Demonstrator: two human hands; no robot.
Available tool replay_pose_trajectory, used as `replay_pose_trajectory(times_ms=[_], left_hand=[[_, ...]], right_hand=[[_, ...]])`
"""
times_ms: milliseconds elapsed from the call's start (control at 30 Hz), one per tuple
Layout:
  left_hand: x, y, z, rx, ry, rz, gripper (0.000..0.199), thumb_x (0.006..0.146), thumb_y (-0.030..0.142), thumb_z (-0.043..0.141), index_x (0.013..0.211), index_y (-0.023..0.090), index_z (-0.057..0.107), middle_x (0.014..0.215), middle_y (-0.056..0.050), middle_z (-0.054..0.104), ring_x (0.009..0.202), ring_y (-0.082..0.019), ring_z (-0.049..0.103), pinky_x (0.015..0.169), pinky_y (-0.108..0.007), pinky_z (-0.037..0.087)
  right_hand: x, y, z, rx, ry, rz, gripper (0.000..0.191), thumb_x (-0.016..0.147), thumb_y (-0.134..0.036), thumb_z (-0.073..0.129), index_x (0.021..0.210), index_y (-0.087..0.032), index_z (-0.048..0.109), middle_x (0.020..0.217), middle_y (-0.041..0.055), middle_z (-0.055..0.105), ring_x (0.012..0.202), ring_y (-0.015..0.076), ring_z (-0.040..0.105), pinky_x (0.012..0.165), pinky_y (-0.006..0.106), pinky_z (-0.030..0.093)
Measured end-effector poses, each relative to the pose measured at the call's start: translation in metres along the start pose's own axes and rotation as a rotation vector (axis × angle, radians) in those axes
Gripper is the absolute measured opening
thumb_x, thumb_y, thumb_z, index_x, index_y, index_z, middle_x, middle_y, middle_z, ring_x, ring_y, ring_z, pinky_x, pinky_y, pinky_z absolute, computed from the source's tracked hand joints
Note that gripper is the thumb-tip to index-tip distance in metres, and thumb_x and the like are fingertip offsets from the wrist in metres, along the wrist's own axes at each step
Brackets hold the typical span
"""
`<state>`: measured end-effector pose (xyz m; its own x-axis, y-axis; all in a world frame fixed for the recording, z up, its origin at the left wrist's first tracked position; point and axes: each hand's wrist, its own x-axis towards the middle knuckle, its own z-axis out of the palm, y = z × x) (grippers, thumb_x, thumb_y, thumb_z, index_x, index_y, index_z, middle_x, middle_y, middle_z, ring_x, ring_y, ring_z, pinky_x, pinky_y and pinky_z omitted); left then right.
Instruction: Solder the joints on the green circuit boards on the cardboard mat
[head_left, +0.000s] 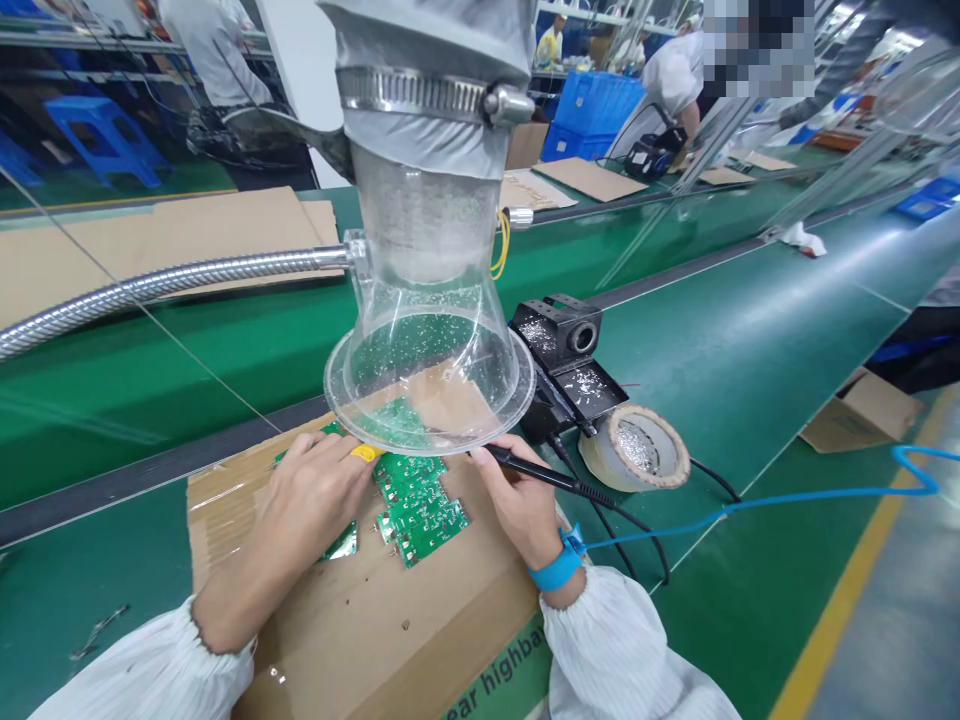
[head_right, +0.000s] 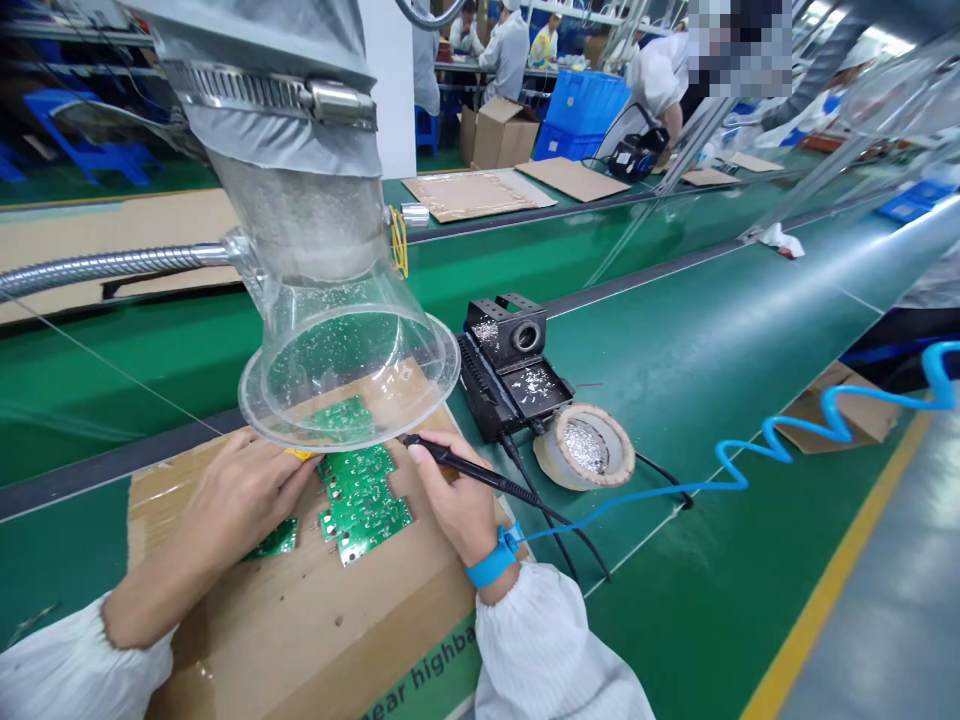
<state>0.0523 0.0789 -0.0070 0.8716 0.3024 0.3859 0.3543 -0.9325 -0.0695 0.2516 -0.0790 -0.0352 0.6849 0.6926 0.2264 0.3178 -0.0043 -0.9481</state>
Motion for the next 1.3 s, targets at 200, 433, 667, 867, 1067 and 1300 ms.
replay_pose_trajectory(times_ms=[200,433,667,867,1067,1300], left_hand=[[0.0008,-0.0008,-0.0014,-0.057,-0.024,-0.059,0.037,0.102,0.018,0.042,0.072,0.023,0.064,0.071,-0.001,0.070,0.066,-0.019,0.059,0.072,-0.037,0.036],[0.0069,-0.0005,-0.0006,-0.006,-0.032,-0.015,0.036,0.099,0.016,0.042,0.072,0.023,0.064,0.070,-0.001,0.069,0.064,-0.020,0.059,0.071,-0.037,0.036],[0.0085,-0.0026,-0.0013,-0.061,-0.076,-0.093,0.035,0.099,0.020,0.041,0.074,0.024,0.065,0.070,-0.002,0.069,0.065,-0.021,0.059,0.070,-0.037,0.035],[0.0084,-0.0007,-0.0024,-0.009,-0.030,-0.035,0.034,0.099,0.016,0.040,0.079,0.024,0.067,0.075,-0.002,0.072,0.067,-0.021,0.061,0.070,-0.037,0.037],[0.0081,0.0016,0.0011,0.049,0.001,0.011,0.033,0.100,0.015,0.041,0.082,0.022,0.068,0.080,-0.004,0.073,0.068,-0.022,0.064,0.071,-0.038,0.040],[0.0082,-0.0010,0.0013,0.029,-0.012,-0.003,0.035,0.102,0.018,0.041,0.083,0.022,0.070,0.076,-0.003,0.072,0.065,-0.021,0.061,0.074,-0.039,0.041]], right_hand=[[0.0002,0.0011,-0.0008,-0.027,-0.051,-0.010,0.018,0.093,-0.040,0.069,0.100,-0.024,0.075,0.097,0.0047,0.079,0.090,0.0228,0.074,0.083,0.038,0.061],[0.0001,-0.0008,-0.0014,-0.040,-0.065,-0.021,0.017,0.093,-0.038,0.069,0.100,-0.024,0.076,0.097,0.0042,0.080,0.089,0.0221,0.075,0.083,0.036,0.061],[-0.0002,-0.0011,-0.0017,-0.040,-0.074,-0.016,0.016,0.092,-0.038,0.071,0.100,-0.026,0.077,0.097,0.0038,0.080,0.088,0.0218,0.074,0.082,0.036,0.062],[0.0001,-0.0018,-0.0016,-0.048,-0.067,-0.033,0.015,0.092,-0.037,0.071,0.100,-0.026,0.076,0.096,0.0037,0.080,0.087,0.0219,0.075,0.082,0.037,0.062],[0.0000,-0.0016,-0.0011,-0.036,-0.064,-0.039,0.014,0.092,-0.036,0.071,0.098,-0.025,0.076,0.095,0.0038,0.080,0.087,0.0218,0.075,0.081,0.037,0.062],[-0.0003,-0.0026,-0.0026,-0.029,-0.045,-0.031,0.015,0.093,-0.037,0.071,0.100,-0.026,0.076,0.098,0.0041,0.080,0.091,0.0225,0.075,0.084,0.037,0.062]])
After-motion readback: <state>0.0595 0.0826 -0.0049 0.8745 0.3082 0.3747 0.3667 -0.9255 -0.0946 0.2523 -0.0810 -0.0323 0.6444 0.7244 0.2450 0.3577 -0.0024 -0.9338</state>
